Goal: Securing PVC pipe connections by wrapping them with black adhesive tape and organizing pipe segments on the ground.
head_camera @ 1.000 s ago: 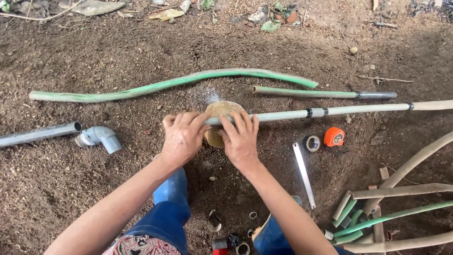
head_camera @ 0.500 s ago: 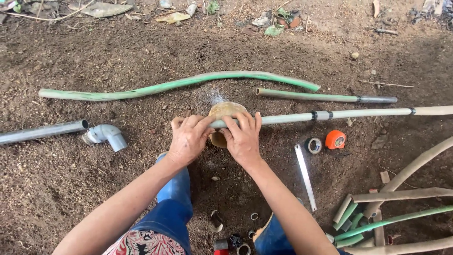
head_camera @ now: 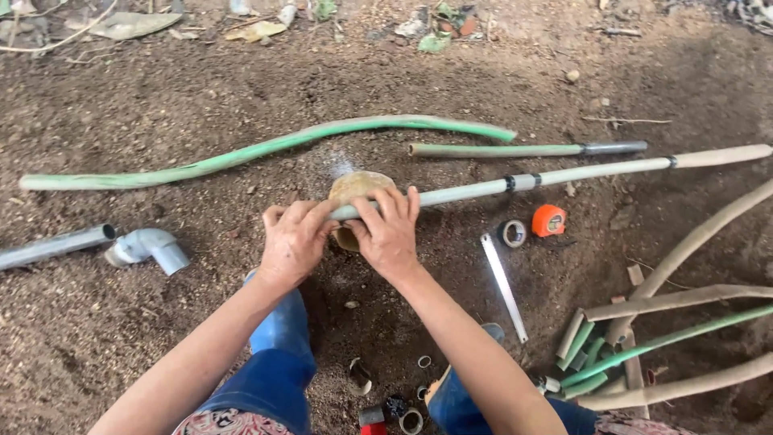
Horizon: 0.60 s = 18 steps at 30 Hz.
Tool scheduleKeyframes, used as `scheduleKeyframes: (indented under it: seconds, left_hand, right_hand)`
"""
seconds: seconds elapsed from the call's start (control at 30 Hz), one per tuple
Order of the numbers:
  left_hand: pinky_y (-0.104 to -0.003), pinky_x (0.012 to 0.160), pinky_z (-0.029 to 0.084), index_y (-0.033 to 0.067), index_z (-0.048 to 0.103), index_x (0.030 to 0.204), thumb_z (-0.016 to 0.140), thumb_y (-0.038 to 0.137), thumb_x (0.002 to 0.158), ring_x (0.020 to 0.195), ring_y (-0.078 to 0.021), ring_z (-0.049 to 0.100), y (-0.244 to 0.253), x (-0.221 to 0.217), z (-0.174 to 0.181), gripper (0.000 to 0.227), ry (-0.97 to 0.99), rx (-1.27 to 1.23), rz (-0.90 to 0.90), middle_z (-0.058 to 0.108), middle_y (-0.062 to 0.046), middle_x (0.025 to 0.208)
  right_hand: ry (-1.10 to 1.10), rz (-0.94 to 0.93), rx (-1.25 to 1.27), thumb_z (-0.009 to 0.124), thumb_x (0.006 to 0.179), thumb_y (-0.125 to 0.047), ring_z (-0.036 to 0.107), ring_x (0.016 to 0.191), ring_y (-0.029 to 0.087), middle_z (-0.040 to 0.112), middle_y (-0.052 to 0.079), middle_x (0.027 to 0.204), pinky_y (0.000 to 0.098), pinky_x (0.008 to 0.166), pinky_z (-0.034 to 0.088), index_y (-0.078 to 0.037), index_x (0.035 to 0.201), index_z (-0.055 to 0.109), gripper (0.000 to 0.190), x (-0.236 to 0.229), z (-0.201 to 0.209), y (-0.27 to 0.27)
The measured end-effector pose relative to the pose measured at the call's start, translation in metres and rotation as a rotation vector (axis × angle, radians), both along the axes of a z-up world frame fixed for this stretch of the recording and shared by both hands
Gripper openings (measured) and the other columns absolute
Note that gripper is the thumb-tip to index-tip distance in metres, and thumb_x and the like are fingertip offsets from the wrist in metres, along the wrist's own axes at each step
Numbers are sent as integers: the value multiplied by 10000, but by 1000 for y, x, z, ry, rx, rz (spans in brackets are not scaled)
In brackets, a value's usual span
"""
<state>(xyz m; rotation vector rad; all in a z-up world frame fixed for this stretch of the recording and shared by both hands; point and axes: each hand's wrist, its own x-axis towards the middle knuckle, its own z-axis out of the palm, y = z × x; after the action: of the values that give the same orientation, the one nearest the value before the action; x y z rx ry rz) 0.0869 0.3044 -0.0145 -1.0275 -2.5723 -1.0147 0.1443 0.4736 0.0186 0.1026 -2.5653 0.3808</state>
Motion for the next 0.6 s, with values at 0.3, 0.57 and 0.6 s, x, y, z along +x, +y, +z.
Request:
scheduleKeyframes:
  seconds: [0.3,0.57,0.6]
  left_hand:
    - [-323,873,322,300,548,1244,531,426,911,925,-86,597,-1,0,3,357,-67,-11,4,564,51,960]
    - [-318,868,372,304,546,1244,529,427,913,946,-95,600,-1,0,1,354,-127,-5,-18,565,53,970]
    - [-306,868,382,301,550,1239,533,430,910,949,-91,602,-1,0,1,354,-114,6,-16,567,59,974]
  right_hand:
    - [35,-18,17,639,844,-381,465,1113,296,525,57,1058,554,1077,150,-202,1107,609,319,1,4,-3]
    - [25,-29,16,632,843,-401,467,1110,293,531,54,1051,561,1077,155,-208,1116,611,335,2,4,-3]
    - [14,-28,27,635,845,-388,460,1117,290,526,52,1061,558,1078,150,-210,1125,602,333,3,5,-3]
